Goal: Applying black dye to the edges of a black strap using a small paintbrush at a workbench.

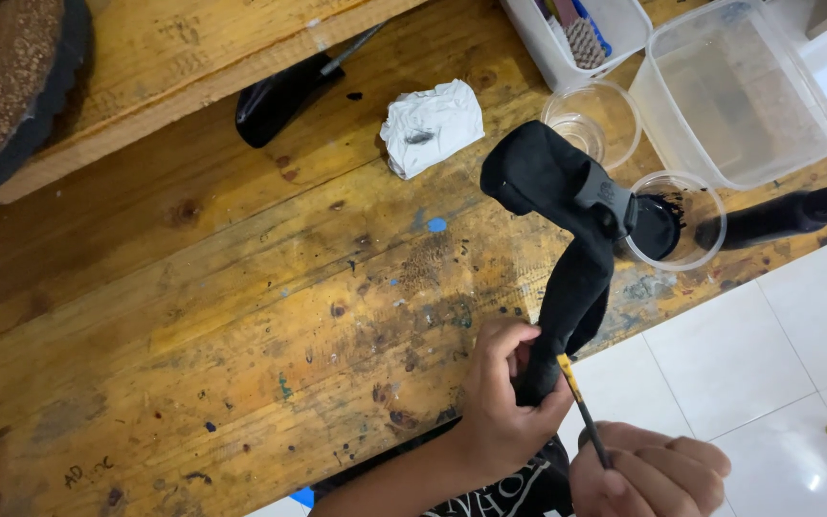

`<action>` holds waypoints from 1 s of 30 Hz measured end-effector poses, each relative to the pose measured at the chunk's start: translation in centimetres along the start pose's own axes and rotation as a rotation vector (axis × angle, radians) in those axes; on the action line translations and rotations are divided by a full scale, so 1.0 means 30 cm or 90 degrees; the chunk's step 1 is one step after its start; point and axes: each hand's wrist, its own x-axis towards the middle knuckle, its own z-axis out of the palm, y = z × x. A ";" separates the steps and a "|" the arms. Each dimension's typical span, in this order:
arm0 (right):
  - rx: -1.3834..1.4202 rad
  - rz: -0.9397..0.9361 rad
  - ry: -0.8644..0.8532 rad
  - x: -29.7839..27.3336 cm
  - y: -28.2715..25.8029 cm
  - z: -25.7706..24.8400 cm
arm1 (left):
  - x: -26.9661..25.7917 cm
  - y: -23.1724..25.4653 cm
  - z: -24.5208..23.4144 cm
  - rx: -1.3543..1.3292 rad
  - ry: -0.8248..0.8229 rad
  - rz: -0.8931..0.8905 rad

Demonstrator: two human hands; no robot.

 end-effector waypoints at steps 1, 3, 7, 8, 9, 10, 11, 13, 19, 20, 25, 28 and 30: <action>0.012 0.001 -0.037 0.023 -0.010 0.009 | 0.005 0.003 0.000 0.000 0.003 0.009; 0.009 -0.027 -0.026 0.002 0.039 -0.010 | 0.008 0.004 -0.004 0.013 0.004 0.003; -0.714 0.074 -0.215 0.085 0.063 -0.032 | 0.031 0.018 -0.025 0.019 -0.027 -0.001; -0.719 0.075 -0.215 0.066 0.156 0.002 | 0.026 0.017 -0.024 0.017 -0.031 -0.001; -0.383 0.129 -0.056 0.050 0.252 0.038 | 0.024 0.015 -0.021 0.023 -0.024 -0.009; -0.030 0.174 0.097 0.034 0.348 0.073 | 0.022 0.013 -0.019 0.029 -0.017 -0.017; -0.033 0.173 0.100 0.040 0.355 0.093 | 0.023 0.014 -0.019 0.028 -0.021 -0.014; -0.050 0.239 -0.026 0.053 0.367 0.135 | 0.024 0.016 -0.018 0.029 -0.016 -0.034; -0.121 0.191 -0.157 0.046 0.389 0.158 | 0.040 0.020 -0.016 0.014 -0.007 -0.013; -0.121 0.191 -0.157 0.039 0.393 0.159 | 0.040 0.019 -0.015 0.015 -0.007 -0.013; -0.131 0.195 -0.174 0.025 0.405 0.160 | 0.044 0.015 -0.015 0.025 -0.005 0.006; -0.137 0.195 -0.174 0.019 0.410 0.160 | 0.043 0.012 -0.014 0.009 -0.009 0.005; -0.136 0.195 -0.175 0.019 0.410 0.160 | 0.042 0.011 -0.011 0.008 -0.006 -0.002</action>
